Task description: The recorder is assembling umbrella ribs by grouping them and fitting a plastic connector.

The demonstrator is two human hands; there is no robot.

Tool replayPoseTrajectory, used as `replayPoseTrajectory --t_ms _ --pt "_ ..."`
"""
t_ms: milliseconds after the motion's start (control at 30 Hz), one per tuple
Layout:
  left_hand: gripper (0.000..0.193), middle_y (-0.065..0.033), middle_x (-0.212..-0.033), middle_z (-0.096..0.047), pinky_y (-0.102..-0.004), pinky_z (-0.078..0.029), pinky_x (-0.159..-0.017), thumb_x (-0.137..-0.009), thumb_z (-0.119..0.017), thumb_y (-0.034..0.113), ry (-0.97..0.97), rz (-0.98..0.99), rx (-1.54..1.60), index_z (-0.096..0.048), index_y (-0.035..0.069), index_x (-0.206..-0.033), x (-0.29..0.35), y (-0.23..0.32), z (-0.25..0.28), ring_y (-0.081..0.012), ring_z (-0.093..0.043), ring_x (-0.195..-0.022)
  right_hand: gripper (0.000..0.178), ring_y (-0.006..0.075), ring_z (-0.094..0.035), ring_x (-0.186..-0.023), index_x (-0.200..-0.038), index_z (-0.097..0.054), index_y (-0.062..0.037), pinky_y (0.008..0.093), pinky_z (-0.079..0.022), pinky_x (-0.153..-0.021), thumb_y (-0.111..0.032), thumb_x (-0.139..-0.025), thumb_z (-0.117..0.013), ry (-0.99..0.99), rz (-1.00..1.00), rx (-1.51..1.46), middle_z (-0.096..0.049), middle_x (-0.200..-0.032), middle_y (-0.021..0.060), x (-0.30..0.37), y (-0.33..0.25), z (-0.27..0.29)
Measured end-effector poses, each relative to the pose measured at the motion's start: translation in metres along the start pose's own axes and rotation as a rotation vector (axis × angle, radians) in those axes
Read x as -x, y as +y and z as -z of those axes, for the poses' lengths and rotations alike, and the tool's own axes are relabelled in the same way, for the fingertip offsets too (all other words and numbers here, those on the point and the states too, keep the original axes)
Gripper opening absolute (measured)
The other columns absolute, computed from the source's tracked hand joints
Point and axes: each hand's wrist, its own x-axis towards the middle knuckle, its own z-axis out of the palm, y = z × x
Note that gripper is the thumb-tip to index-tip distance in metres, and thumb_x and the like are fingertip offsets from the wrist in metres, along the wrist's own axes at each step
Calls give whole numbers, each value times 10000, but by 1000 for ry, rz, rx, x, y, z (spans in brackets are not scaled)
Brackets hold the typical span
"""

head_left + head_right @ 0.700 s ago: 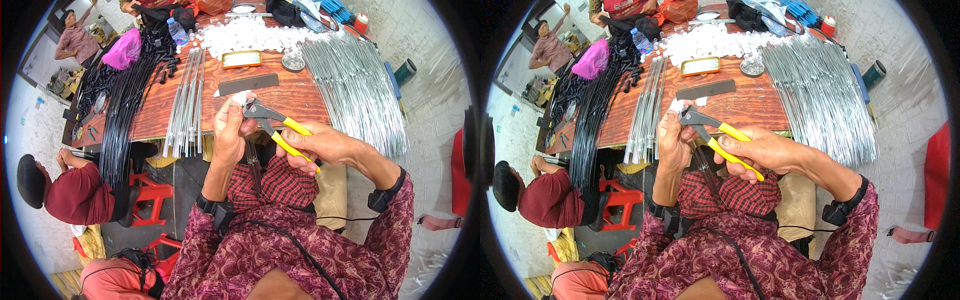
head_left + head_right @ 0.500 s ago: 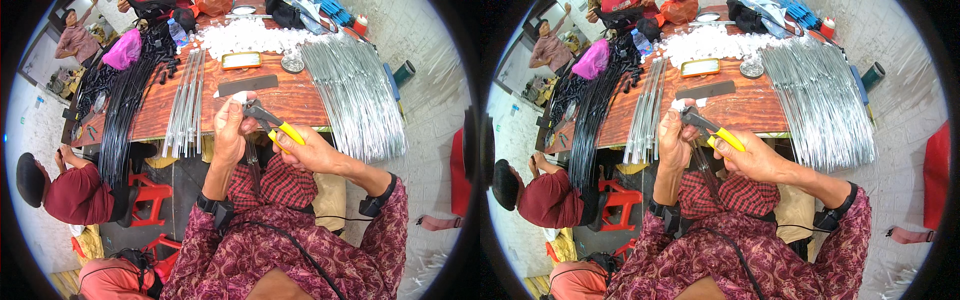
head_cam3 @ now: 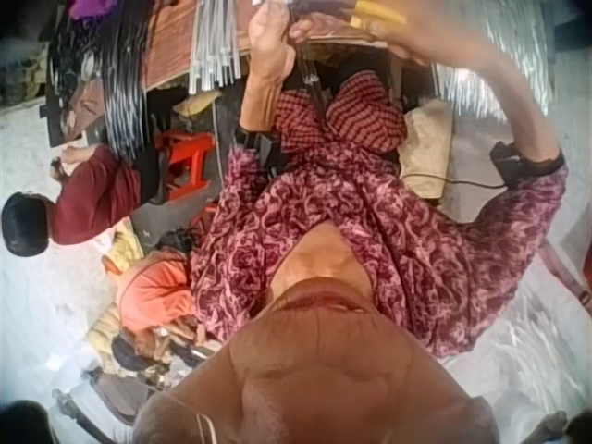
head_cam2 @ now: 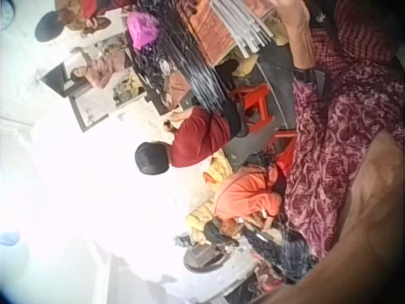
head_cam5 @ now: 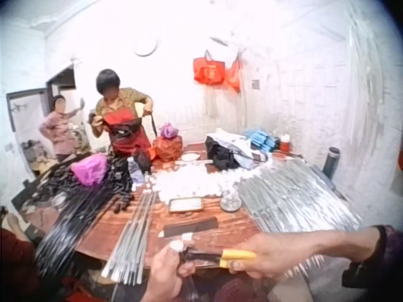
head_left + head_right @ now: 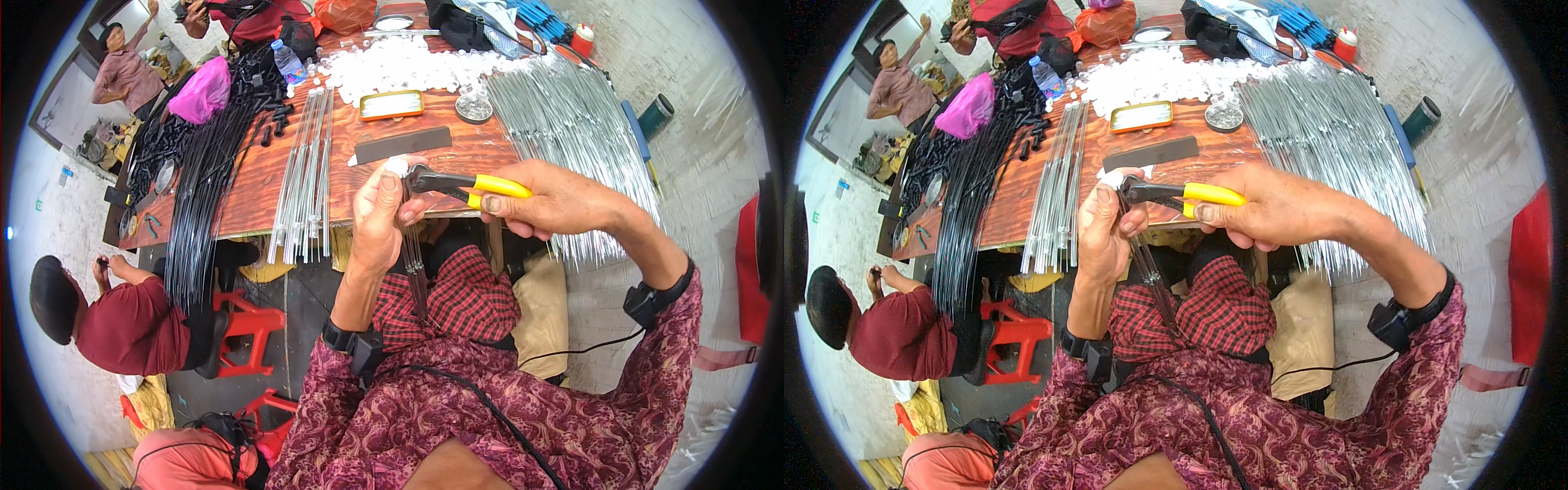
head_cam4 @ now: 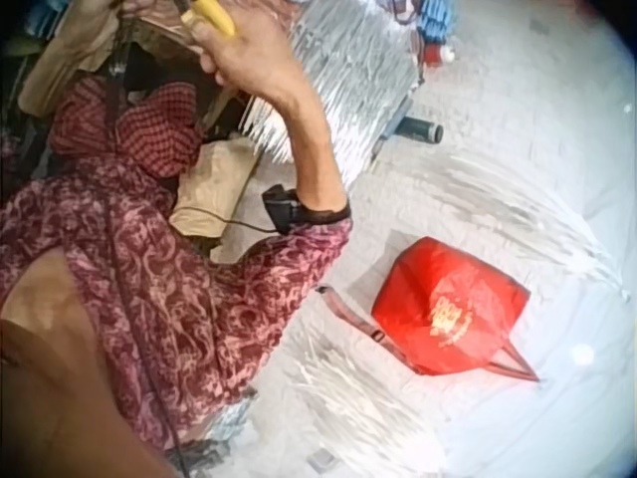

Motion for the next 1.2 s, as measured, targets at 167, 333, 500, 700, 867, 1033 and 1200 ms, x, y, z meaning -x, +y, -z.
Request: replayPoseTrajectory --t_ms 167,333,500,700,867,1033,1200 --pt "434 2 -740 -502 -210 -302 -518 -974 -472 394 45 -23 -50 -520 -4 -1140 3 1 -7 -53 -358 -567 317 56 -450 -446 -943 -574 -18 220 -377 -412 -317 -981 -476 -60 -23 65 -493 -567 -17 7 -14 13" --pt "423 9 -736 -500 -201 -292 -514 -971 -486 384 29 -47 -86 -514 2 -1150 4 -3 -10 -45 -363 -576 322 59 -448 -439 -918 -574 -16 225 -376 -409 -319 -978 -482 -58 -25 102 -484 -554 -15 10 -17 18" --pt "406 26 -717 -479 -195 -277 -519 -974 -488 376 75 -96 -186 -516 11 -1151 3 -9 -12 -36 -364 -589 303 66 -459 -446 -886 -570 -16 235 -379 -413 -295 -972 -491 -61 -51 156 -479 -547 -11 8 -17 22" --pt "386 42 -710 -441 -194 -267 -524 -995 -449 356 96 -90 -297 -516 6 -1143 1 -13 -13 -29 -349 -598 286 90 -511 -493 -884 -581 -11 265 -409 -451 -277 -961 -509 -3 -57 178 -517 -569 9 5 -13 16" --pt "388 -82 -934 -631 -176 -300 -537 -1000 -436 340 224 -173 -275 -510 -6 -1159 -5 -15 -22 -21 -354 -598 279 394 -615 -629 -872 -603 37 435 -476 -570 -240 -894 -576 426 226 508 -608 -690 245 -13 17 -24" --pt "452 -179 -1115 -608 -172 -338 -558 -1018 -358 347 143 -71 -166 -462 -21 -1259 -11 -5 8 -31 -375 -621 232 198 -580 -485 -897 -565 6 321 -460 -470 -216 -937 -508 192 35 -141 -585 -622 92 -32 15 -45" --pt "498 -203 -1193 -568 -175 -335 -553 -1025 -309 355 56 -6 -3 -400 -20 -1342 -13 -3 21 -39 -376 -622 254 80 -524 -451 -923 -555 -16 231 -420 -425 -243 -974 -451 82 97 -268 -545 -609 14 -40 30 -47"
